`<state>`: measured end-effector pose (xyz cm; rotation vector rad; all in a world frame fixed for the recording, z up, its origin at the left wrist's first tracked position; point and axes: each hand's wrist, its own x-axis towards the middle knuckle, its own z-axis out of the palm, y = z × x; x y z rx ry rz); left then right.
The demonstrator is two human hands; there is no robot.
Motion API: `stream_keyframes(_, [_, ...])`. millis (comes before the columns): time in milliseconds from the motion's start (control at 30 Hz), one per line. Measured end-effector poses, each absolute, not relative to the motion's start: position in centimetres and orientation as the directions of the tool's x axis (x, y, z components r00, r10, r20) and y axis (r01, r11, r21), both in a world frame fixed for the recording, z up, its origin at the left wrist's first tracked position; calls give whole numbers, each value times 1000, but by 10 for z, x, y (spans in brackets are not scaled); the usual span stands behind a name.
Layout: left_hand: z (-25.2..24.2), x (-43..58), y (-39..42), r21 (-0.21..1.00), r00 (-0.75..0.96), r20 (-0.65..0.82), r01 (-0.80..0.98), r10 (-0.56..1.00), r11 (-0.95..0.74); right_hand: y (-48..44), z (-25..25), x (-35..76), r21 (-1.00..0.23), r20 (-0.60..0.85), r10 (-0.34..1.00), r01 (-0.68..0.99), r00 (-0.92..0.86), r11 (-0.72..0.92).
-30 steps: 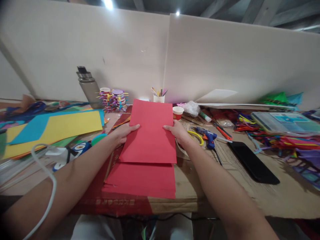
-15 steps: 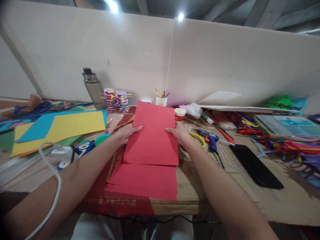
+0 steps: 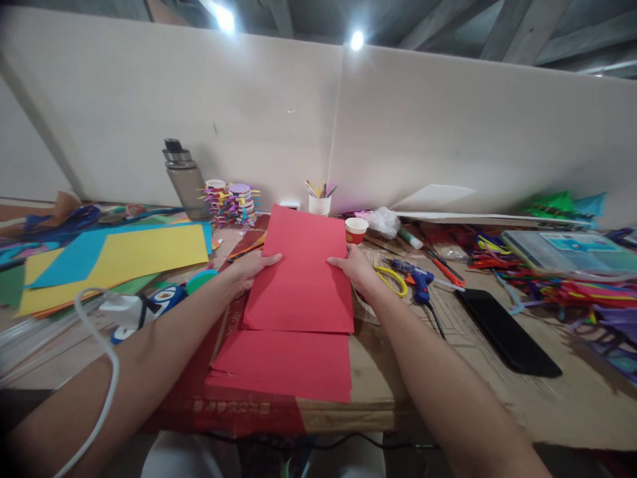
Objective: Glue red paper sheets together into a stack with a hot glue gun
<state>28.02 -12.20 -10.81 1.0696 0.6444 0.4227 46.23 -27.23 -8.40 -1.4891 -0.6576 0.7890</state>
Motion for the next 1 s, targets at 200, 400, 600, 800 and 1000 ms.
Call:
stream_keyframes(200, [-105, 281, -126, 900, 735, -272, -34, 621, 435, -270, -85, 463, -997, -71, 779, -48, 623, -53])
stream_keyframes(400, [-104, 281, -127, 897, 722, -314, 13, 617, 442, -273, -86, 462, -991, -91, 802, 23, 590, -129])
stream_keyframes(600, [-101, 277, -122, 894, 701, -373, 98, 607, 437, -271, -100, 476, -741, 286, 731, 626, 619, -240])
stream_keyframes(800, [-93, 275, -124, 844, 641, -495, 194, 587, 500, -267, -103, 473, -385, 516, 830, 923, 212, 3])
stream_keyframes(1000, [-104, 277, -128, 887, 687, -393, 108, 611, 449, -267, -115, 465, -366, 266, 964, 925, 1, 100])
